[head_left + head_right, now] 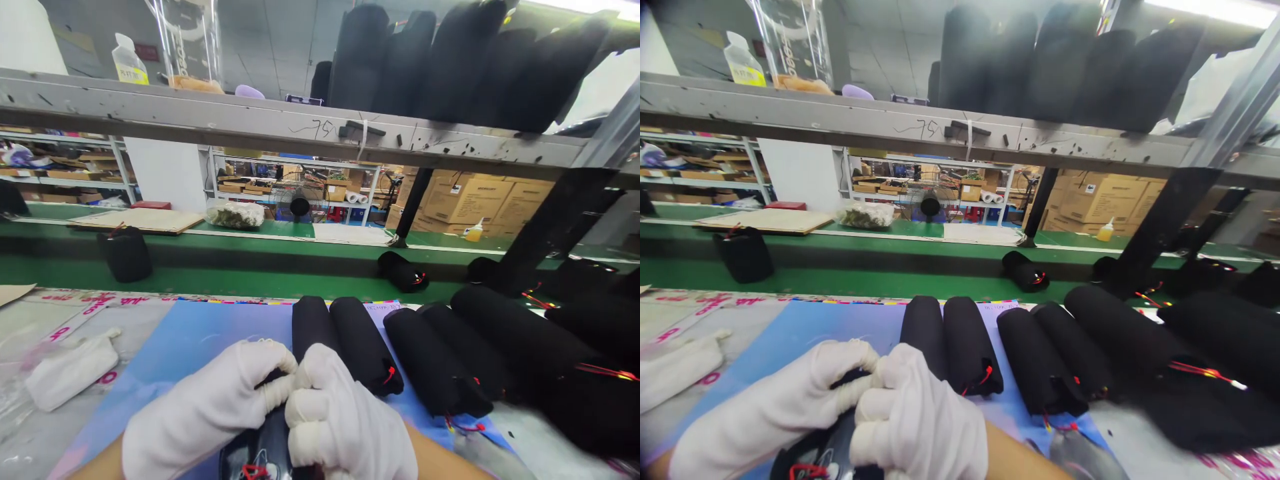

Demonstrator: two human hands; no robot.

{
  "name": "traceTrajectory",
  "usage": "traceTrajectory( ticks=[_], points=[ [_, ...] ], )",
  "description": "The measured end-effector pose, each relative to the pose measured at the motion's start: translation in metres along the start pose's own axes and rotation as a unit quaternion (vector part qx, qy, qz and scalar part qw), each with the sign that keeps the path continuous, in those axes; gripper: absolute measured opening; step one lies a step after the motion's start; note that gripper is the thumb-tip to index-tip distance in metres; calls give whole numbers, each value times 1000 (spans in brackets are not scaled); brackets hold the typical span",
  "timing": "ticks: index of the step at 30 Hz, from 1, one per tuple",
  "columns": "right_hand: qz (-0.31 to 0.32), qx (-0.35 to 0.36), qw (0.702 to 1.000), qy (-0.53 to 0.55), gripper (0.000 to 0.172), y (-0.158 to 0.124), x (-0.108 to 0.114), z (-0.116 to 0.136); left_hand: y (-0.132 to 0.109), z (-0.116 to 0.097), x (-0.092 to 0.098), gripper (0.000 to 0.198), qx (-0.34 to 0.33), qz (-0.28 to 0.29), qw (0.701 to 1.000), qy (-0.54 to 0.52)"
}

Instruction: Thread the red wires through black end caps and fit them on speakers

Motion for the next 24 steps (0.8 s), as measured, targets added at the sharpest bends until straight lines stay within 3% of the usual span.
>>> traceTrajectory(
  ticks=[3,5,7,9,11,14,18,21,24],
  points=[
    [-9,-74,981,181,25,0,5,-6,-2,5,0,14,12,1,1000,-17],
    [-63,-134,936,319,13,-8,11,-10,-2,4,1,16,20,-3,1000,0],
    [-117,-140,916,357,10,-20,18,-7,-2,2,2,18,30,-6,999,18],
    [-123,-130,946,271,12,-29,21,4,-2,-1,2,18,38,-7,999,28],
    [-97,-88,987,88,13,-33,18,19,-2,-3,1,18,42,-9,998,40],
    [-90,-39,993,-67,6,-30,6,32,-3,-4,-1,23,47,-16,997,67],
    [-141,-9,987,-77,12,-27,-4,28,-3,-3,0,19,63,-33,996,47],
    [-162,-15,985,-56,7,-33,-2,24,-10,3,9,20,61,-119,991,5],
    [-142,-41,984,-95,3,-42,-1,27,-44,16,13,36,48,-287,956,-33]
  ],
)
Point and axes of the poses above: each hand's wrist, its own y-axis towards the middle knuckle, its own x-axis out of the back of the hand, z = x × y, the point moved 3 cm from there along y, towards the middle knuckle, and after that the axes turned 13 degrees about -x, right-handed, at the moved point
